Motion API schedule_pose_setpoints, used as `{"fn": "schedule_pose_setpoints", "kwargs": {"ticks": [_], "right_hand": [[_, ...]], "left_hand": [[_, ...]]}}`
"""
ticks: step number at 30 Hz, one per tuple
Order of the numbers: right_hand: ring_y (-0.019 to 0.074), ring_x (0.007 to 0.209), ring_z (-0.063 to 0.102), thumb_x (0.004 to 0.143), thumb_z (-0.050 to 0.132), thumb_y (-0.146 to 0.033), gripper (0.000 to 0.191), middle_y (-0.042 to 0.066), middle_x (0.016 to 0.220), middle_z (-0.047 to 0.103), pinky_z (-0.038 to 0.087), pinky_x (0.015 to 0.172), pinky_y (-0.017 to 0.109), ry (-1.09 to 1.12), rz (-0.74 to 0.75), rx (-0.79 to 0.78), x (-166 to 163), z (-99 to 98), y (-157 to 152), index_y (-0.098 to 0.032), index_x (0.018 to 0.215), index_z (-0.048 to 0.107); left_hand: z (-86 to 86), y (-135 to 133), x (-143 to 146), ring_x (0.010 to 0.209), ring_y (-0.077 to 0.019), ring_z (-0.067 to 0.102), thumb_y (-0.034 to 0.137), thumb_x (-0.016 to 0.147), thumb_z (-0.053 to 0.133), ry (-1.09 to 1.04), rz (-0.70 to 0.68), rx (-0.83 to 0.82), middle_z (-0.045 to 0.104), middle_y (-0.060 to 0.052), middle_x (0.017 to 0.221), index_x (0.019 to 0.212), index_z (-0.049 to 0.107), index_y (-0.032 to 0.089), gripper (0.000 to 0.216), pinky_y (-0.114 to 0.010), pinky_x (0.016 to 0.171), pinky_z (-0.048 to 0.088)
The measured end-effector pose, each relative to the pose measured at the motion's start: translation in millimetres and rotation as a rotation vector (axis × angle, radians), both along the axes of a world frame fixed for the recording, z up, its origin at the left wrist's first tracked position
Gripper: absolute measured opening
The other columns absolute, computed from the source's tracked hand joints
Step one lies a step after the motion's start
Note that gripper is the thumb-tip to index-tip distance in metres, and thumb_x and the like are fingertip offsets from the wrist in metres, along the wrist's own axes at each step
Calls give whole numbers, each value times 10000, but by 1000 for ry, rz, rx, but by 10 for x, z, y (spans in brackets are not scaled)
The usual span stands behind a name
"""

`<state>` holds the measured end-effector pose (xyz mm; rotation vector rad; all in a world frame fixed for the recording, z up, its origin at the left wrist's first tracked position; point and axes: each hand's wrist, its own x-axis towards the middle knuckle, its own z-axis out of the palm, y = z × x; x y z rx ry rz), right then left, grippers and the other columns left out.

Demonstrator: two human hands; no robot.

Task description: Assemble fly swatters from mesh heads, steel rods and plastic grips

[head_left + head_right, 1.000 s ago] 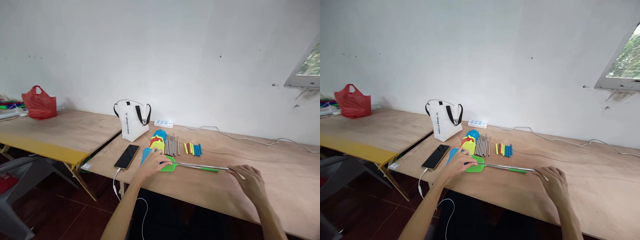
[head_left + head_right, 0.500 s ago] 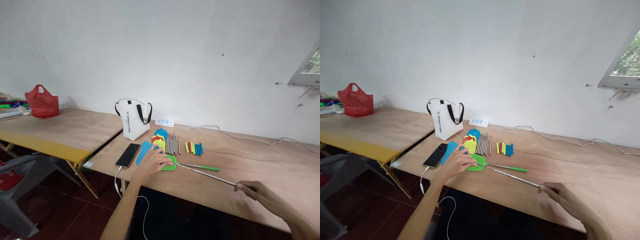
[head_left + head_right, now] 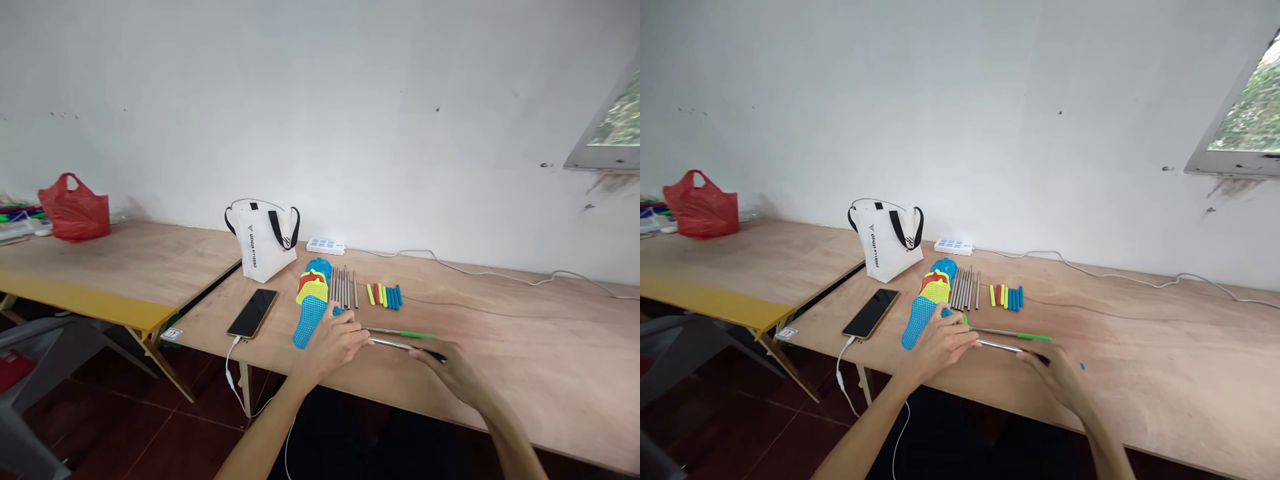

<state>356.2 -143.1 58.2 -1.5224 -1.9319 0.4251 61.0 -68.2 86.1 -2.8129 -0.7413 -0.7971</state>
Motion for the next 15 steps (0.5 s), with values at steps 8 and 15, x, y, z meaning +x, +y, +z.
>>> {"fn": "schedule_pose_setpoints", "kwargs": {"ticks": [8,15], "right_hand": [[203,749,696,1046,455,-435,381,65,869,772,467,711,315,-247,-108,541,-534,-308,159,-252,1004,787],[183,734,690,1065,434,-312,343,62,872,771,407,706,298,-405,-130,672,-620,-204,71,-244,1049,770]], "left_hand": [[-114,43,50,807,-160,540,337,1058,511,-74,-7,7,715,27,744,836,706,217,318,-387,973,298],[-195,59,139,783,-147,525,386,1043,538,-121,-28,-85,717,32,731,836,738,229,329,-383,971,290]]}}
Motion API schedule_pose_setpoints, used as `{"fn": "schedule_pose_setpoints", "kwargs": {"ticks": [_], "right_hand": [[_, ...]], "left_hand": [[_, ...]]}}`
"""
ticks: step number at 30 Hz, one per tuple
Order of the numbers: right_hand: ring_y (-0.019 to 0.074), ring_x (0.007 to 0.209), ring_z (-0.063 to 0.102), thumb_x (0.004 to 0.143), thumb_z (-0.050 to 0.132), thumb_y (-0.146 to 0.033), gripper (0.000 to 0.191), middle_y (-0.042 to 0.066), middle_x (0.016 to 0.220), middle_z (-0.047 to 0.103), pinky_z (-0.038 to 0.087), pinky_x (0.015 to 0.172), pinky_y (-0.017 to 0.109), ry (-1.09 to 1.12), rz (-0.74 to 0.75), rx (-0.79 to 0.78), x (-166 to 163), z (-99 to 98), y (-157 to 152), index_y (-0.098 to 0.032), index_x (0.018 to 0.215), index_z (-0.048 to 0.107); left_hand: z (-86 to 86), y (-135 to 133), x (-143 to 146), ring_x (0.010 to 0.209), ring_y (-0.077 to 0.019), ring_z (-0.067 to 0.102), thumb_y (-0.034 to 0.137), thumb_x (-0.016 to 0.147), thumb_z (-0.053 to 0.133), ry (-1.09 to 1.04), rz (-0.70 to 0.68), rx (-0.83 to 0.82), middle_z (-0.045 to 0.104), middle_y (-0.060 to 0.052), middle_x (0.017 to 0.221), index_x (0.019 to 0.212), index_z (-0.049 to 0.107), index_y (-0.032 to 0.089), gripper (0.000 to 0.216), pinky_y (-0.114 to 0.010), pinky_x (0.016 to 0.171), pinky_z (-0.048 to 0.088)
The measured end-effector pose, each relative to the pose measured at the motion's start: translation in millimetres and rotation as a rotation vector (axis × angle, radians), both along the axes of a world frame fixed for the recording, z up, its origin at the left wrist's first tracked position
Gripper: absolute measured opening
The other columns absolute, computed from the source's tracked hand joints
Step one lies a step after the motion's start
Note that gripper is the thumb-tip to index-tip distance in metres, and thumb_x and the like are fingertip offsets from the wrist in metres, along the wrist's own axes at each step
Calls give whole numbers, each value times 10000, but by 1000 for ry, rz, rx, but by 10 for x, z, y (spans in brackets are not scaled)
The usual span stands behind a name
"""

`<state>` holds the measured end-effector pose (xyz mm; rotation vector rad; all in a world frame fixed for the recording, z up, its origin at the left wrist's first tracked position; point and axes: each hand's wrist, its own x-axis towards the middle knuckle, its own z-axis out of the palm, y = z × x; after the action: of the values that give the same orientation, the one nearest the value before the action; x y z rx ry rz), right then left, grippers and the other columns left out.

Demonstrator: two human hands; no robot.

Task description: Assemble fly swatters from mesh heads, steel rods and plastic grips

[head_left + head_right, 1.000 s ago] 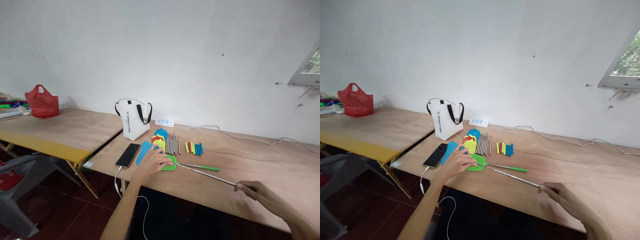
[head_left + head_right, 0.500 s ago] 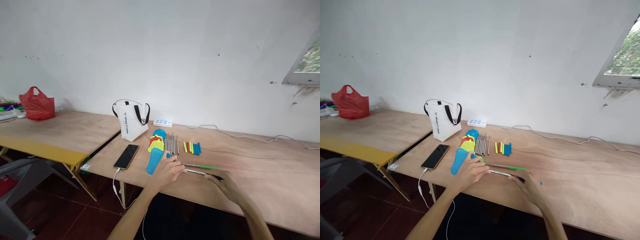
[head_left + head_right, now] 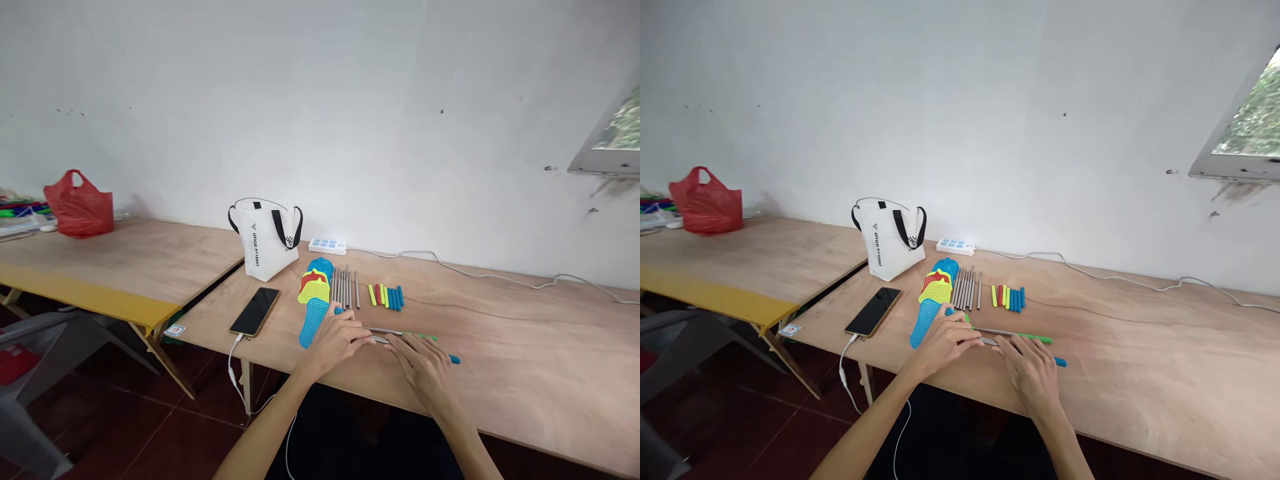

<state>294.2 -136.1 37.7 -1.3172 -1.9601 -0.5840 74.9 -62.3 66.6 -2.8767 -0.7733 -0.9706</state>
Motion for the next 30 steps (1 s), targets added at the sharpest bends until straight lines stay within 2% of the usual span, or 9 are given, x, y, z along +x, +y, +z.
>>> {"fn": "schedule_pose_setpoints", "kwargs": {"ticks": [5,9,13,16,19,21,24,28,30], "right_hand": [[207,670,710,1079,314,-451,482,21,803,779,408,557,283,12,29,-385,100,-60,-14,-294,1011,765],[243,699,722,1064,291,-507,535,33,782,775,470,596,314,20,27,-525,231,-68,-2,-296,956,770],[258,919,734,1017,403,-567,452,39,977,793,553,808,366,170,-30,-479,679,-32,13,-310,940,767],[266,920,724,1004,431,-553,427,48,958,783,566,860,425,237,-135,-365,1085,-19,-23,-326,882,771],[267,960,706,1016,460,-496,354,74,1007,758,563,892,459,259,-192,-316,1298,-17,-86,-331,948,765],[232,1020,679,1010,528,-456,265,77,1142,714,557,919,437,262,-206,-314,1314,-10,-124,-291,1084,721],[190,1068,640,1001,577,-422,275,76,1284,633,559,926,388,262,-219,-321,1243,12,-157,-253,1207,645],[195,1084,637,996,594,-397,256,68,1289,626,557,919,374,255,-211,-339,1043,13,-124,-259,1206,644],[186,1050,650,1006,567,-422,230,56,1241,659,556,897,346,243,-187,-360,866,-21,-68,-270,1139,677]], "left_hand": [[-54,49,-16,795,-155,534,436,1049,504,67,-67,38,729,24,753,849,740,228,372,-375,949,292],[-74,111,-60,777,-146,544,417,1058,494,99,-112,-34,736,42,744,861,764,268,367,-371,982,276],[15,222,-283,806,-150,577,438,1043,523,64,-16,-130,771,42,842,887,783,280,342,-364,960,294],[77,311,-469,793,-156,574,470,1031,532,39,56,-175,768,44,826,867,785,279,357,-374,961,292],[68,354,-520,782,-160,561,475,1040,507,35,67,-168,766,40,820,866,778,272,381,-388,984,282],[44,356,-498,788,-168,553,461,1049,491,42,65,-133,763,30,817,891,777,271,377,-389,967,288],[38,340,-467,782,-171,536,429,1057,489,29,80,-84,754,28,787,901,777,271,364,-386,943,291],[65,257,-375,773,-164,529,395,1055,510,-1,72,-41,759,32,801,898,773,274,330,-382,921,286],[43,176,-242,787,-166,535,377,1049,528,4,39,-5,757,30,795,884,766,267,311,-373,885,289]]}}
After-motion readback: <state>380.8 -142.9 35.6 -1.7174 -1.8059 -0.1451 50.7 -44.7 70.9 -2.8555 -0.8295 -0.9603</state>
